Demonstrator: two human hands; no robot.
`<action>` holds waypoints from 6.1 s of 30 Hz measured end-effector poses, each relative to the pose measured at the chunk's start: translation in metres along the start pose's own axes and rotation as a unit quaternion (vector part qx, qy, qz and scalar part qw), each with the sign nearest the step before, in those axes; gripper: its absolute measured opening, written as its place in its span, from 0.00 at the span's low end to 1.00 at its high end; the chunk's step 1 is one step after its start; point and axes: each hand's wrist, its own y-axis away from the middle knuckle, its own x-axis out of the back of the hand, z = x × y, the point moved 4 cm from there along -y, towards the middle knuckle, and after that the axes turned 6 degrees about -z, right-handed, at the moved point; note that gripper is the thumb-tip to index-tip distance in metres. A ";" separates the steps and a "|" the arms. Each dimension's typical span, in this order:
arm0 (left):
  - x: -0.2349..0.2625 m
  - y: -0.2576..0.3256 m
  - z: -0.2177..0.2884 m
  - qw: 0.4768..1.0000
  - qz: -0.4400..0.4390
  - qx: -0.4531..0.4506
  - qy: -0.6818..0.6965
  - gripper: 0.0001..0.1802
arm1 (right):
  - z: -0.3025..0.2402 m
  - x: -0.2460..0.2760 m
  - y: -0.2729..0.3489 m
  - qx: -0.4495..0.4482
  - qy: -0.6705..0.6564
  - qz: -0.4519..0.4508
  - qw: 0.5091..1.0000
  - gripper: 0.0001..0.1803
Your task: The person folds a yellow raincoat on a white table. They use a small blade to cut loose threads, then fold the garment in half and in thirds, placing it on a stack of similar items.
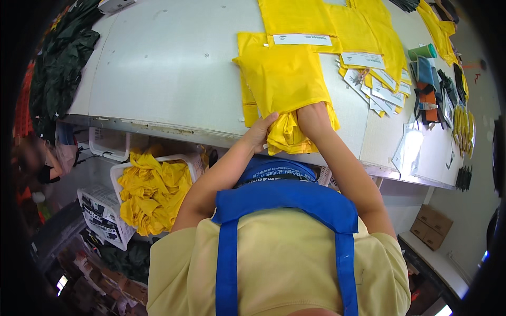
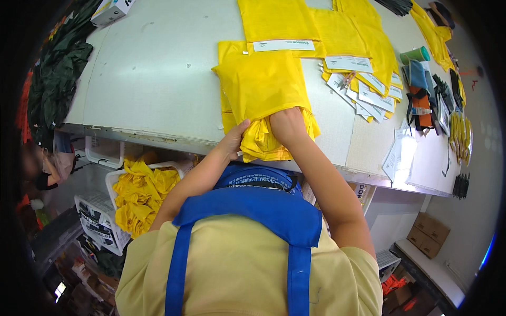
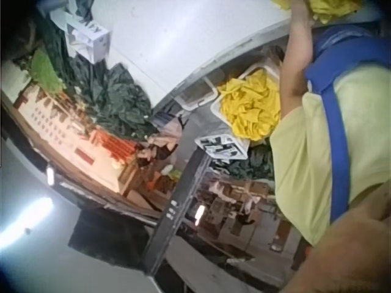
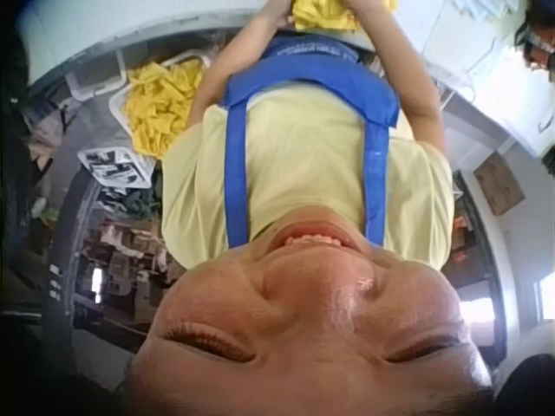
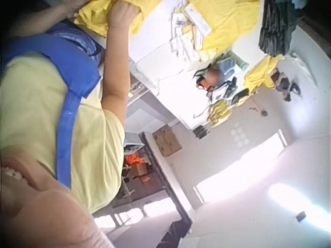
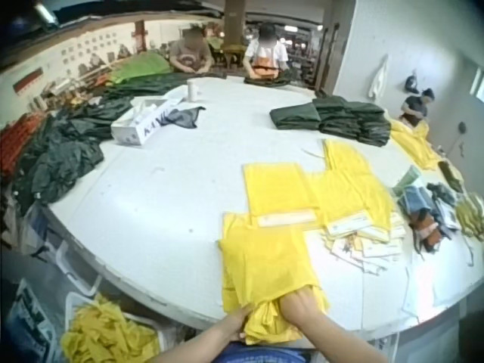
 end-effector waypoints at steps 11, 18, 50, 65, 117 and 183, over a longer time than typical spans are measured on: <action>-0.001 -0.003 0.006 0.991 0.045 -0.053 -0.117 0.35 | -0.010 -0.045 -0.001 0.015 0.001 -0.054 0.998 0.29; 0.013 0.006 0.000 0.979 0.115 -0.105 -0.132 0.37 | 0.018 -0.035 -0.034 0.003 -0.211 -0.177 0.961 0.34; 0.024 0.013 -0.005 0.988 0.149 -0.021 -0.042 0.35 | -0.032 -0.090 -0.010 0.067 -0.237 -0.235 0.940 0.26; 0.021 0.021 0.010 0.942 -0.003 -0.003 -0.336 0.33 | 0.078 0.002 0.028 -0.375 -0.653 0.001 0.658 0.33; -0.028 -0.064 0.056 0.814 0.017 -0.064 -0.578 0.10 | 0.077 0.055 -0.012 -0.183 -0.449 -0.285 0.827 0.48; -0.046 -0.057 0.068 0.593 0.130 -0.150 -0.780 0.10 | 0.090 -0.014 -0.013 -0.298 -0.212 0.040 0.930 0.19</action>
